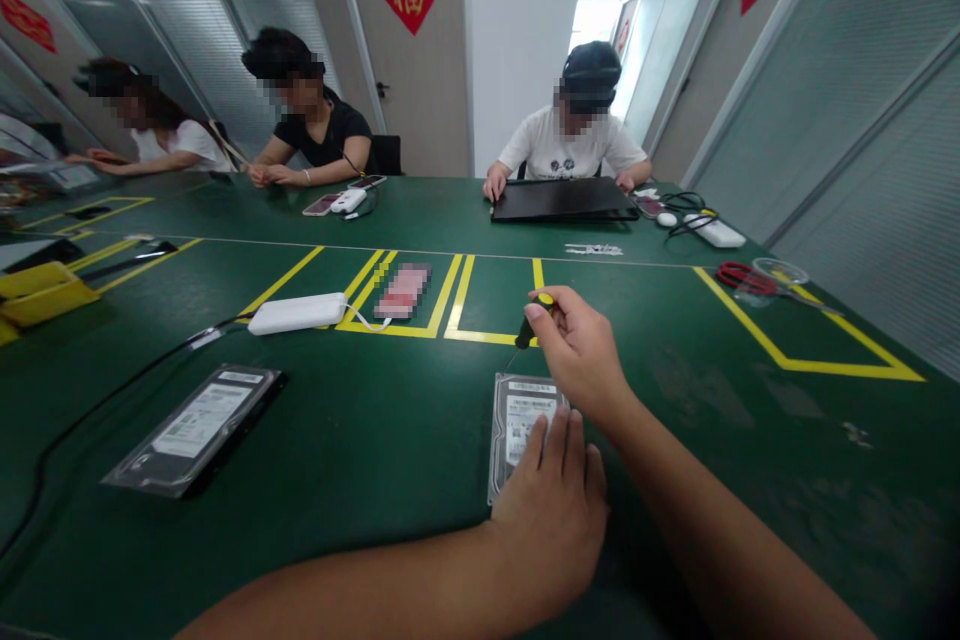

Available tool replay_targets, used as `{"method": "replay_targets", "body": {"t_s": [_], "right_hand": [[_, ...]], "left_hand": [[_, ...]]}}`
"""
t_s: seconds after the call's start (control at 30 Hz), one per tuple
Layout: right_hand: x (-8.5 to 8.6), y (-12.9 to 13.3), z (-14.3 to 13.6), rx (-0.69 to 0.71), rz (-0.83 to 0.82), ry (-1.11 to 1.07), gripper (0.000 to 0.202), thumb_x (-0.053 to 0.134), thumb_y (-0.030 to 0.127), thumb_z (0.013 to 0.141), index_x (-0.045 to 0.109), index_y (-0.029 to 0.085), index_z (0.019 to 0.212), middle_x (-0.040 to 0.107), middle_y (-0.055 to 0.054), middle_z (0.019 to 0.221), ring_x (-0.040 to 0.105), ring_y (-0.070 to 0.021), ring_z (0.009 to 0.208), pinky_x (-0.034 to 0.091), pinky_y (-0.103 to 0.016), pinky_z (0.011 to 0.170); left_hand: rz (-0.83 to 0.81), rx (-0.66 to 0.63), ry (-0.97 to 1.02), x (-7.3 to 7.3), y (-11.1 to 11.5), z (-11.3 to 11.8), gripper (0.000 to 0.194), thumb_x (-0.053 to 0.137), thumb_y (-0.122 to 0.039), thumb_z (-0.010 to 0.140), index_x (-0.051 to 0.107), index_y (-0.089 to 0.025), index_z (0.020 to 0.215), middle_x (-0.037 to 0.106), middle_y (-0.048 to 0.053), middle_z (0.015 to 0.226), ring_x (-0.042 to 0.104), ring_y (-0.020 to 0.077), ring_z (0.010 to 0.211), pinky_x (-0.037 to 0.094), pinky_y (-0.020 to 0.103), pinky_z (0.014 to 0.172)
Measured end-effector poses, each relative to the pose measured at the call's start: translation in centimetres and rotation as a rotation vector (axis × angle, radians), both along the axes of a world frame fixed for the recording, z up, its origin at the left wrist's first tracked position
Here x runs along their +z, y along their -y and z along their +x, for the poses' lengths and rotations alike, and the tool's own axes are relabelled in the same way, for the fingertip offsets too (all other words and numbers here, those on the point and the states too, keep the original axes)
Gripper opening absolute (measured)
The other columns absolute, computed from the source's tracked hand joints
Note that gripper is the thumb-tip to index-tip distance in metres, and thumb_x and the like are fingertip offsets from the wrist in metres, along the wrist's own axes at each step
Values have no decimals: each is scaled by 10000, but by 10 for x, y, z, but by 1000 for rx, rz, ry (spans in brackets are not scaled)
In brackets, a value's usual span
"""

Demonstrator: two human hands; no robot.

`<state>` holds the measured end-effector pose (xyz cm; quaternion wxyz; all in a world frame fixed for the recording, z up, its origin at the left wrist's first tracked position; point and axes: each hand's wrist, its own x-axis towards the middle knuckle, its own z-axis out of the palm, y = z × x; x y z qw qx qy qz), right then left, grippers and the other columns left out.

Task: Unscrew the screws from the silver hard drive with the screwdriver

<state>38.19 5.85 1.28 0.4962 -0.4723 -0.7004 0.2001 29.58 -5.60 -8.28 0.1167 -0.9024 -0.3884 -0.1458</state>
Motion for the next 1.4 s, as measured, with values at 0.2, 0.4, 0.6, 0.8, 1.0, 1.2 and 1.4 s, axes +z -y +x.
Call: {"method": "replay_targets", "body": {"t_s": [0.2,0.4,0.6,0.8,1.0,1.2,1.4], "right_hand": [[-1,0,-2,8,4,3,286,514,417,969,628,183,1086,679,-64,894,599,-180,768,470,-331,728],[-5,-3,-3,2,0,13,294,507,420,967,631,177,1076,676,-65,869,598,-183,758,467,-331,711],[-11,-9,-3,-5,4,-4,296,518,437,956,636,190,1068,685,-66,871,612,-196,766,474,-343,717],[-9,-6,-3,-10,4,22,285,517,417,956,640,184,1065,683,-66,854,606,-192,741,469,-344,703],[-10,-7,-4,-20,31,36,280,515,409,955,640,178,1053,679,-63,838,603,-190,735,459,-337,694],[-7,-5,-3,-33,31,66,283,516,396,953,645,169,1062,661,-55,804,586,-183,713,439,-323,668],[-6,-6,-3,-56,20,33,255,534,400,941,649,184,1011,630,-28,741,556,-165,665,410,-304,632]], "left_hand": [[-20,48,-25,9,1,-4,716,486,-530,984,493,38,1419,490,291,1466,424,412,1408,280,534,1177],[-79,81,-35,18,-1,-8,849,524,-625,926,481,63,1422,462,321,1475,428,443,1395,297,542,1165],[-55,87,-43,17,-2,-7,841,551,-608,920,494,75,1407,468,333,1462,426,445,1390,282,539,1167],[-43,87,-56,16,-2,-7,810,523,-614,926,522,43,1401,507,297,1448,438,429,1386,255,541,1177],[-35,81,-34,13,-3,-6,819,510,-614,931,508,53,1407,503,308,1445,443,433,1378,235,532,1183],[-39,92,-41,12,-2,-5,826,541,-615,914,515,54,1397,502,311,1443,449,435,1373,250,525,1180],[-47,88,-31,12,-1,-6,829,536,-606,922,495,64,1408,469,330,1461,421,447,1391,254,538,1176]]}}
